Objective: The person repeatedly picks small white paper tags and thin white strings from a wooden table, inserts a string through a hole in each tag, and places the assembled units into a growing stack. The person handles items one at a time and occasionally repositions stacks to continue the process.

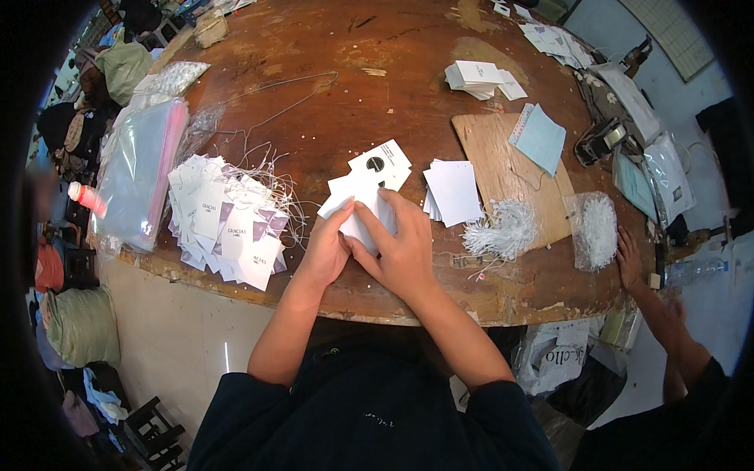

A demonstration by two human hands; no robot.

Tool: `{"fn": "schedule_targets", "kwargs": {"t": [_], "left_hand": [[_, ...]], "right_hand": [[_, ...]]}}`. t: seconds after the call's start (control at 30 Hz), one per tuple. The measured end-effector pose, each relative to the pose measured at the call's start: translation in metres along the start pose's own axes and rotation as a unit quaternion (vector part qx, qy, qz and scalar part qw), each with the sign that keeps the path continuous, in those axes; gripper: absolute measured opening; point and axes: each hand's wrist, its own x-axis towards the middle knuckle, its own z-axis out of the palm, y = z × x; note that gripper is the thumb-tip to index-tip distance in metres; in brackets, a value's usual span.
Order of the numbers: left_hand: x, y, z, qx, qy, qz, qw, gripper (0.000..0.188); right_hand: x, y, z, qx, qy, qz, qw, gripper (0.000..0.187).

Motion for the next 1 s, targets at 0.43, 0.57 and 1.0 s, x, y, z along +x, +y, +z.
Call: {"fn": "schedule_targets", "kwargs": {"t": [0.43, 0.57, 1.0], "left_hand": [[0.000, 0.000, -0.002, -0.004, -0.001, -0.028, 1.000, 0.042], [0.000, 0.000, -0.004, -0.004, -0.008, -0.031, 0.999, 0.042], [-0.005, 0.001, -0.002, 0.052, -0.060, -0.077, 0.994, 0.045]], "right_hand": [[0.000, 0.002, -0.001, 0.000, -0.005, -0.008, 1.000, 0.059], [0.000, 0.002, -0.002, -0.013, -0.007, -0.013, 1.000, 0.059], [0.024, 0.029, -0.015, 0.441, -0.064, 0.373, 0.814, 0.018]]}}
